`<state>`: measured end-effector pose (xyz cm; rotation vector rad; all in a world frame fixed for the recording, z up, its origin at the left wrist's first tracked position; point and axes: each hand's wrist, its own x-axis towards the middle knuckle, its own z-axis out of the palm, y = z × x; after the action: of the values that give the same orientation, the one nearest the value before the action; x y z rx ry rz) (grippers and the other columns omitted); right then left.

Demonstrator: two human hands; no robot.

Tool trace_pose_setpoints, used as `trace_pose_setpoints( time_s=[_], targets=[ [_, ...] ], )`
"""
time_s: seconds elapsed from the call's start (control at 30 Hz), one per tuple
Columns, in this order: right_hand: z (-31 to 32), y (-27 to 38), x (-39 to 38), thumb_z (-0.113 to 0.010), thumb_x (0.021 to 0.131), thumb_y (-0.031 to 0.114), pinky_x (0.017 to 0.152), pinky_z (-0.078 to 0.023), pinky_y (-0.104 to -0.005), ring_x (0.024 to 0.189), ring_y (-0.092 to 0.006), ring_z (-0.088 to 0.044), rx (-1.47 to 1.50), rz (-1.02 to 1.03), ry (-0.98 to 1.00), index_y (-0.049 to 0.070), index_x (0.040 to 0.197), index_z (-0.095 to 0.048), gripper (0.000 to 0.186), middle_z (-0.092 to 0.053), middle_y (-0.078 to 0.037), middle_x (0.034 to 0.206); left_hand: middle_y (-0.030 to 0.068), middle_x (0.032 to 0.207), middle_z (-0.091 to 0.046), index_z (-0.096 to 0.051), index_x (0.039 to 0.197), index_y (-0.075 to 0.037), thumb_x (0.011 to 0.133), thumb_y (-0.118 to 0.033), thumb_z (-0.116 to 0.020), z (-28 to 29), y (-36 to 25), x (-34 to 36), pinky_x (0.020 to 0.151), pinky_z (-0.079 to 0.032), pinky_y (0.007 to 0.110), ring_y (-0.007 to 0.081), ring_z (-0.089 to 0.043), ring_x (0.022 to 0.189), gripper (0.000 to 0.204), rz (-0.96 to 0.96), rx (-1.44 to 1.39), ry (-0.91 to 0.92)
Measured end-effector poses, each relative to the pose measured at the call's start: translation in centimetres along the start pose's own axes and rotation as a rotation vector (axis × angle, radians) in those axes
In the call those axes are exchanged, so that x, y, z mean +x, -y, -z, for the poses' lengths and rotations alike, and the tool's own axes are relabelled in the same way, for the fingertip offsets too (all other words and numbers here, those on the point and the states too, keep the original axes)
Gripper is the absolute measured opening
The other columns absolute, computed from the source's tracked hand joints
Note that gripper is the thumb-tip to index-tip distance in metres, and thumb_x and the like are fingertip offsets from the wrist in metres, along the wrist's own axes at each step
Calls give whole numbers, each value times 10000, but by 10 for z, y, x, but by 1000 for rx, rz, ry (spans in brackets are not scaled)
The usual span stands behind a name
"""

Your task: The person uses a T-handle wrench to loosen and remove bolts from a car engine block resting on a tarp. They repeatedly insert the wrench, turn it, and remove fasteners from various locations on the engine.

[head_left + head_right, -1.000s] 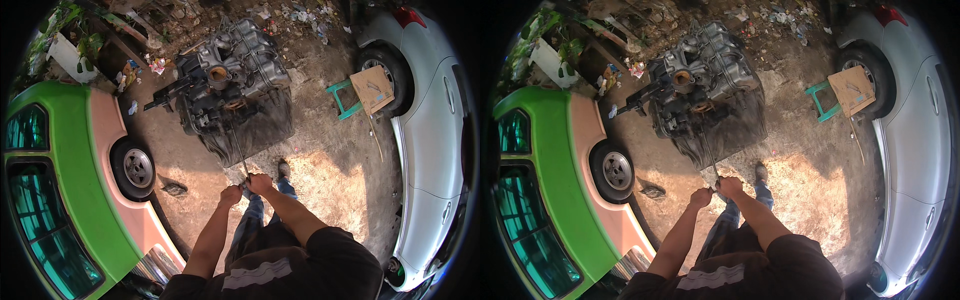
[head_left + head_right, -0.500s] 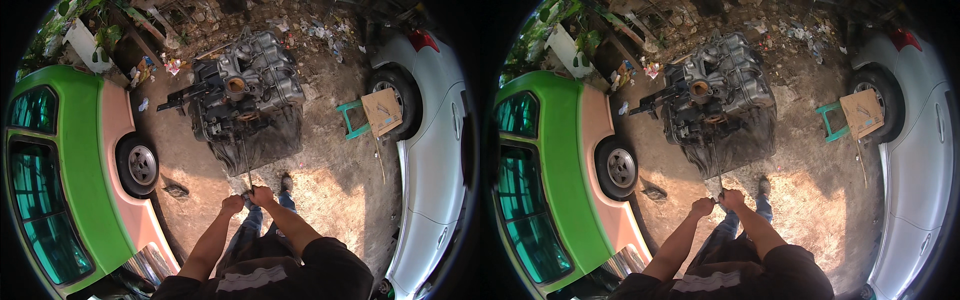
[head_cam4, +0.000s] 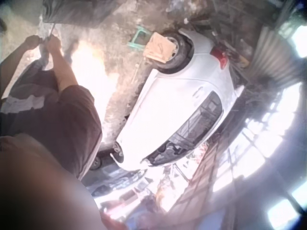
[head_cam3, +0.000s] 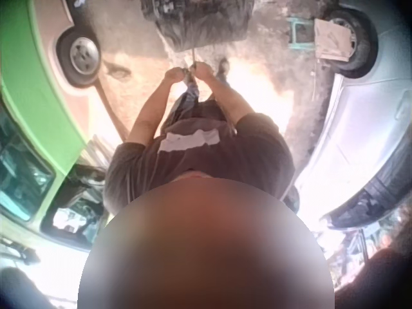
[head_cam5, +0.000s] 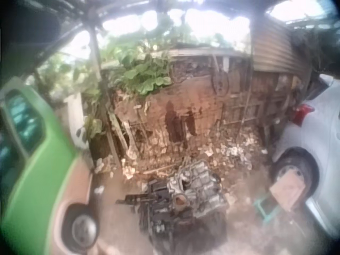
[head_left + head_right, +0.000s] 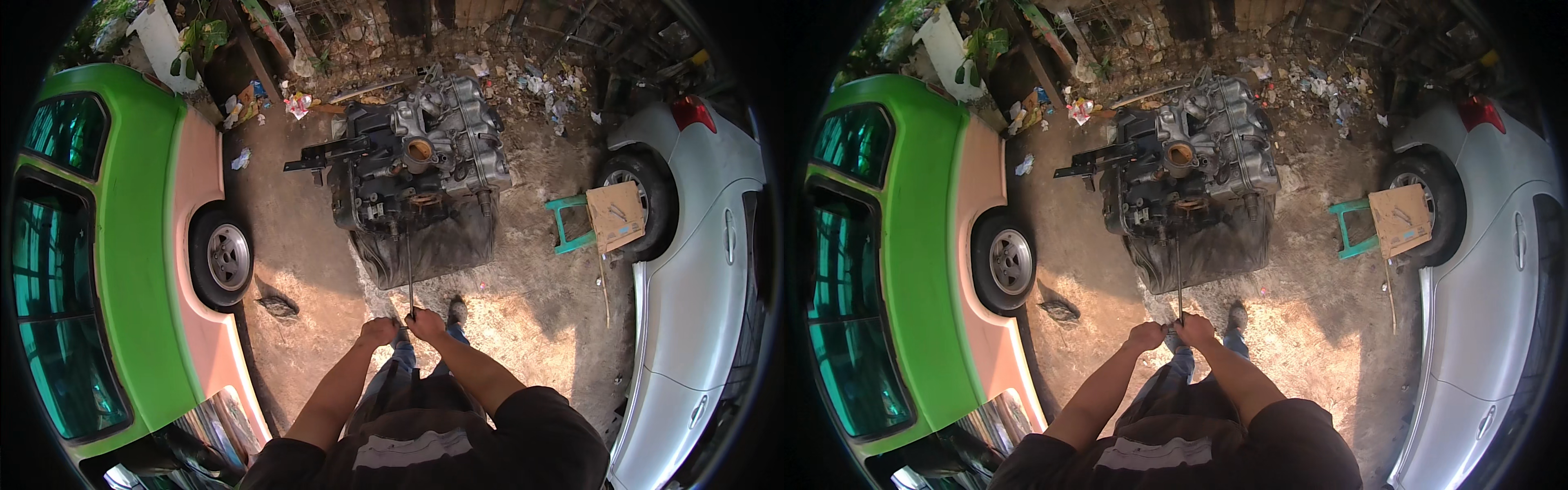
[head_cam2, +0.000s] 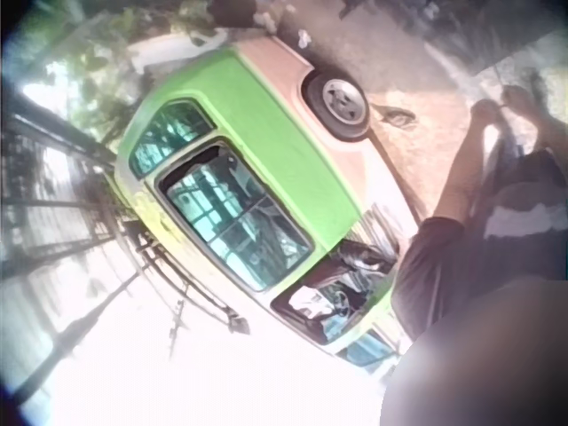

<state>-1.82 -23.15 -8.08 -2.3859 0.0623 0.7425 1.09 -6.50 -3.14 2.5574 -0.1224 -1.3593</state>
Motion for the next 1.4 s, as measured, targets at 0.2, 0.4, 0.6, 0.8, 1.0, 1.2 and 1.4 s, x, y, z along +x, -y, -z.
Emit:
trace_pose_setpoints(
  time_s=[0.2, 0.4, 0.6, 0.8, 1.0, 1.2, 1.4],
  targets=[
    [1, 18, -19, -533, 866, 421, 801, -528, -495, 899, -383, -665, -88, -15, 72, 82, 1033, -660, 399, -691, -196, 940, 227, 1097, -663, -663, 1089, -44, 946, -437, -344, -27, 22, -13, 919, -495, 479, 379, -637, 1037, 526, -84, -34, 8],
    [5, 36, -36, -565, 871, 425, 833, -518, -483, 934, -376, -659, -88, -24, 53, 85, 1024, -667, 386, -689, -187, 971, 228, 1041, -676, -682, 1017, -34, 945, -440, -362, -28, 30, -37, 914, -493, 474, 401, -640, 1006, 521, -91, -77, -61],
    [4, 58, -45, -547, 864, 392, 818, -523, -482, 917, -387, -660, -75, -21, -6, 70, 995, -677, 371, -690, -191, 957, 237, 1068, -668, -678, 1040, -20, 948, -442, -361, -14, 36, -53, 916, -488, 479, 399, -639, 1015, 536, -73, -80, -84],
    [1, 74, -58, -522, 853, 364, 817, -520, -483, 906, -394, -657, -99, 34, -4, 53, 981, -666, 366, -687, -201, 926, 255, 1072, -662, -692, 1050, -4, 972, -456, -353, -17, 51, -70, 925, -474, 479, 403, -625, 1044, 570, -82, -95, -99],
    [4, 93, -68, -522, 855, 368, 833, -512, -486, 942, -391, -647, -52, -38, -24, 67, 997, -667, 363, -683, -198, 984, 257, 1073, -660, -692, 1027, 5, 959, -466, -375, -9, 56, -82, 929, -470, 481, 403, -621, 1050, 572, -78, -66, -155],
    [11, 96, -77, -524, 868, 385, 856, -502, -487, 953, -391, -644, -76, -44, -42, 79, 997, -681, 367, -683, -194, 989, 267, 1067, -654, -683, 1021, 20, 959, -450, -355, -9, 53, -91, 933, -463, 488, 414, -618, 1038, 577, -117, -60, -182],
    [16, 93, -80, -545, 869, 393, 867, -499, -482, 980, -388, -637, -62, -42, -95, 60, 975, -688, 378, -681, -204, 999, 267, 1086, -647, -684, 1022, 20, 955, -448, -365, -1, 43, -95, 951, -452, 484, 412, -608, 1059, 570, -131, -60, -224]
  ],
)
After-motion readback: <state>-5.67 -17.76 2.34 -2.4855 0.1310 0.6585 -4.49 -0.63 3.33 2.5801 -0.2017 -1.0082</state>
